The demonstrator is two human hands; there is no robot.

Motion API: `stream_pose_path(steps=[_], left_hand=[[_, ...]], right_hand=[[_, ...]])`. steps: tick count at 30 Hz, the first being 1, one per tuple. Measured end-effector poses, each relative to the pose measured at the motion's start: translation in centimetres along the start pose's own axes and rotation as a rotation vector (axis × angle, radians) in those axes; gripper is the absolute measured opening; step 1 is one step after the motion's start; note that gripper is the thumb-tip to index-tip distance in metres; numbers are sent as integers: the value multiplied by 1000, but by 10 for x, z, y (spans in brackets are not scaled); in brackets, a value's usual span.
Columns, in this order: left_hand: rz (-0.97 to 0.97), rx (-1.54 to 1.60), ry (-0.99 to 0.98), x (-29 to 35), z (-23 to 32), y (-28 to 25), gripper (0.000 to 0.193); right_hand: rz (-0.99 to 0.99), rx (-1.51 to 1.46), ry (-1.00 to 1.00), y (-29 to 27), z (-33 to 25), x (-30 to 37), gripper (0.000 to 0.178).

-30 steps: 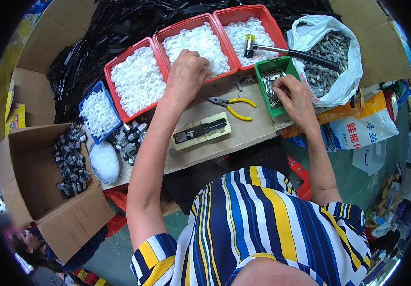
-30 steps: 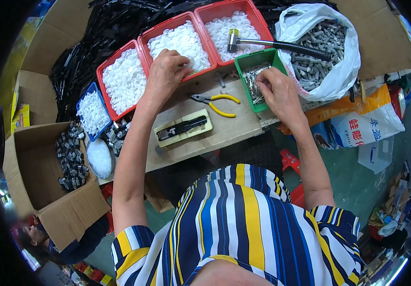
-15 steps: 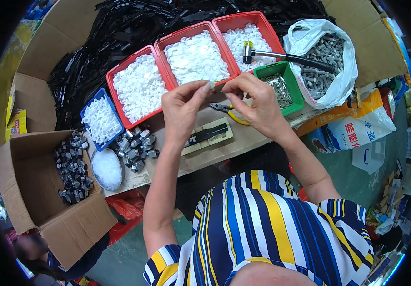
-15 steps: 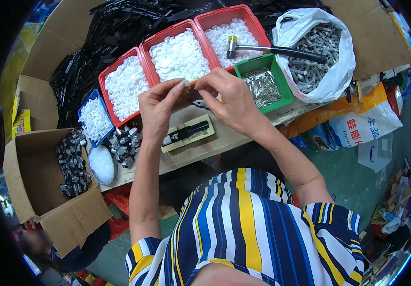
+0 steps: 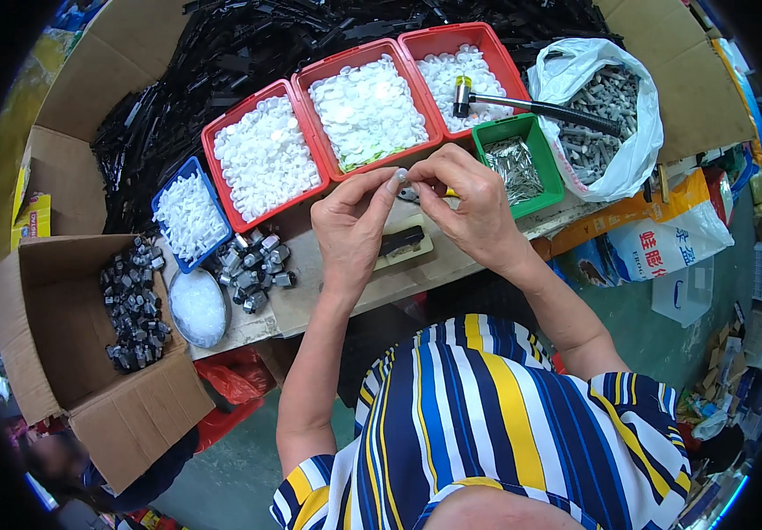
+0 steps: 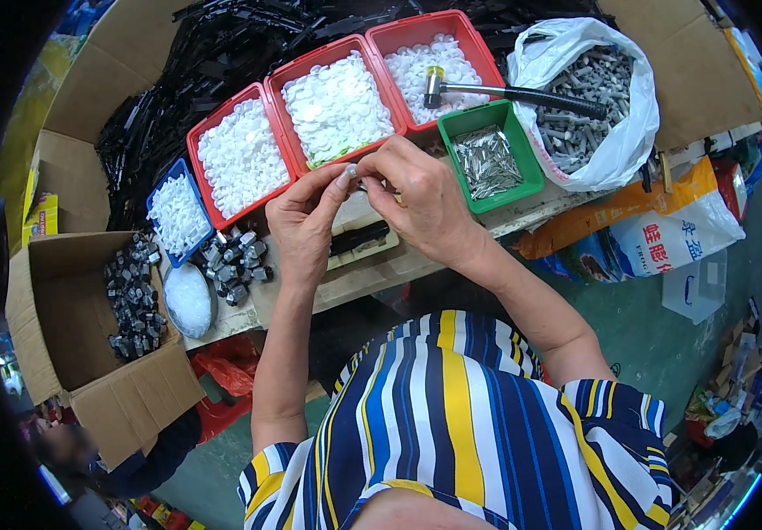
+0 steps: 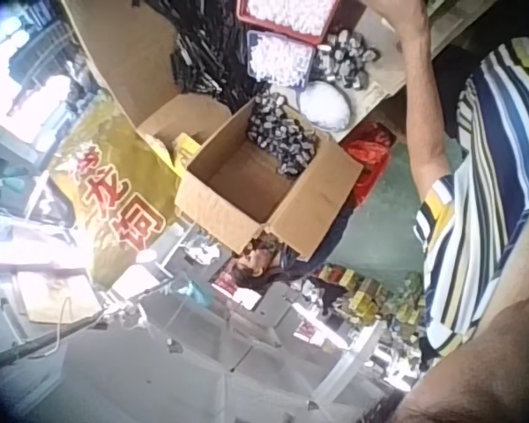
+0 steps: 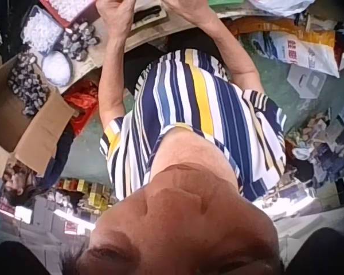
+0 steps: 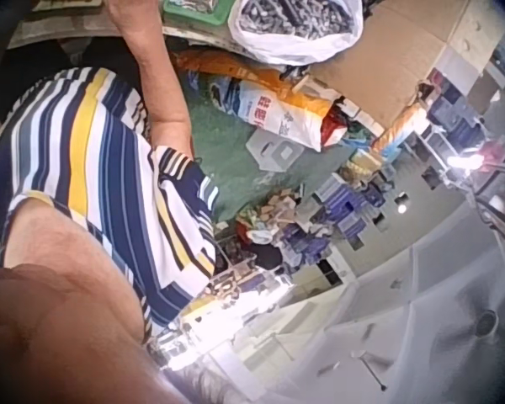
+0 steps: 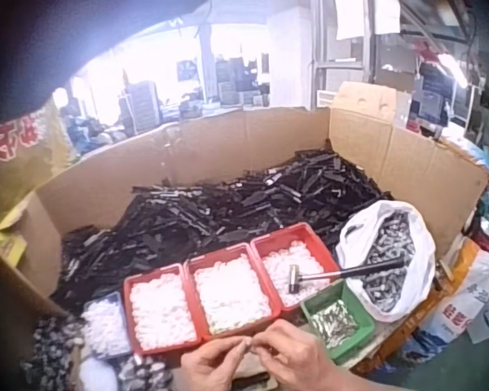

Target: The person assembles small metal locks at a workbench. They pick up metal lock bodies and white plastic components, insert the parts into a wooden jig, and use a hammer to secure them. The person then uses pliers to adjust the mechanism and places the finished locks into a cardboard box.

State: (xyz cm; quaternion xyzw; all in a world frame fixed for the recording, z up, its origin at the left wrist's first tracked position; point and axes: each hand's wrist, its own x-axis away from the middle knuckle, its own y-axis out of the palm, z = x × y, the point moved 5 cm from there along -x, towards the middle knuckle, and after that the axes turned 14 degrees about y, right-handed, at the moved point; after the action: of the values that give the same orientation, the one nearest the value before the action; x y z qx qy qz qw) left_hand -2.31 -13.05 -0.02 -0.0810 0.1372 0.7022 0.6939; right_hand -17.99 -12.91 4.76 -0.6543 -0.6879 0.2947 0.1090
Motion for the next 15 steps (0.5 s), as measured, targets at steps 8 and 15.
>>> stream_pose_path(steps=[8,15], left_hand=[[-82,-467,435,1,31,10,17],[-109,-634,666,11,40,11,21]], right_hand=[[-6,-30,36,-1,3,4,11],[-179,-641,412,17,28,6,13]])
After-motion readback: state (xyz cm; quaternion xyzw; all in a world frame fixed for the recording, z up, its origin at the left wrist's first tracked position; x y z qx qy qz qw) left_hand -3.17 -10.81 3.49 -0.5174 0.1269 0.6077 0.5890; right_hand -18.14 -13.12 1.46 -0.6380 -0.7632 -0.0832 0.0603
